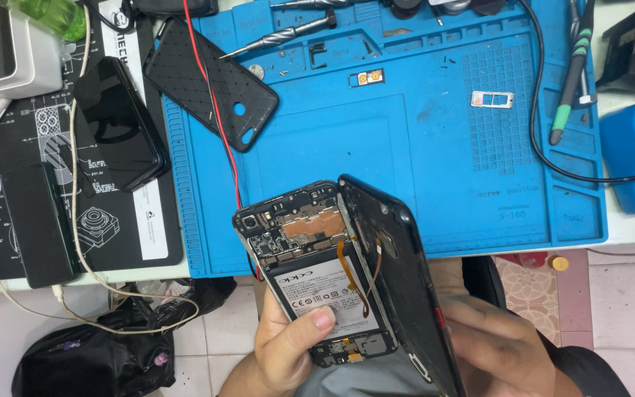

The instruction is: The person holds a smartphone on a blue repair mat, pries off and removes the back cover, and opens the phone to expose the battery and internal components. They hold the opened phone, turn it to view the internals, and use tweezers to work on the rear housing near the camera area.

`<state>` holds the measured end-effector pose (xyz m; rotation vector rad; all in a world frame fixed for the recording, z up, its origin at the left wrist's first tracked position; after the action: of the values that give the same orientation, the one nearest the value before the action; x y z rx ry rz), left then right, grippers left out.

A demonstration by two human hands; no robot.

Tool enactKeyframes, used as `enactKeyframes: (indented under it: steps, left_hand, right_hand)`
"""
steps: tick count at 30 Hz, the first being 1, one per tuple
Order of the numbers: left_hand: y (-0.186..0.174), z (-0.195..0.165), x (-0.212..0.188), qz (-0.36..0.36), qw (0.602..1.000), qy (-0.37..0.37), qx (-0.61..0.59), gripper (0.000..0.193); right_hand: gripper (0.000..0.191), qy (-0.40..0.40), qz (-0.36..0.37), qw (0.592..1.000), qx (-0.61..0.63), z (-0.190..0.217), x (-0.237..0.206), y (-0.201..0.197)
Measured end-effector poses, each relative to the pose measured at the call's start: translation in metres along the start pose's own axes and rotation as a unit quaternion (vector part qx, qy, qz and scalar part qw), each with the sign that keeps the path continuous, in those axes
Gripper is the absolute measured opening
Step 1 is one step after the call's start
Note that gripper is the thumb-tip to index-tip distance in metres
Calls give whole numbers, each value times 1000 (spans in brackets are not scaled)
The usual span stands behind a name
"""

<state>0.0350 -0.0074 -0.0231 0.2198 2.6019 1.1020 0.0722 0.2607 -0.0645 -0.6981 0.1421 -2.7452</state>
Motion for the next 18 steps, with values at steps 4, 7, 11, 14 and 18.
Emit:
enactKeyframes:
  steps: [4, 7, 11, 14, 18]
  left_hand:
    - [0, 0, 0, 0, 1000, -3, -5, 66]
    - [0, 0, 0, 2, 1000, -4, -4, 67]
    - [0, 0, 0, -1, 1000, -6, 4, 66]
    - [0, 0, -1, -4, 1000, -13, -5, 66]
    - [2, 1, -1, -8, 1000, -14, -5, 66]
  right_hand:
    - [49, -11, -5, 1000, -12, -1, 2, 0]
    - [49, -18, -5, 1000, -20, -2, 1, -1]
    - [46, -9, 2, 1000, -12, -2, -4, -2]
    - [42, 3, -4, 1000, 4, -1, -6, -1]
    - [41, -1, 0, 1000, 11, -2, -5, -1]
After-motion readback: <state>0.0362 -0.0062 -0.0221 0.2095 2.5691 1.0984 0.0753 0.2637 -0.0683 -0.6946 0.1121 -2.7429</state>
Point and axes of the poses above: each hand's wrist, its own x-axis towards the middle knuckle, its own y-axis out of the palm, z = x × y, the point moved 1 cm from there along x, towards the middle knuckle, and after that the axes turned 7 degrees about -x, right-handed, at the moved point
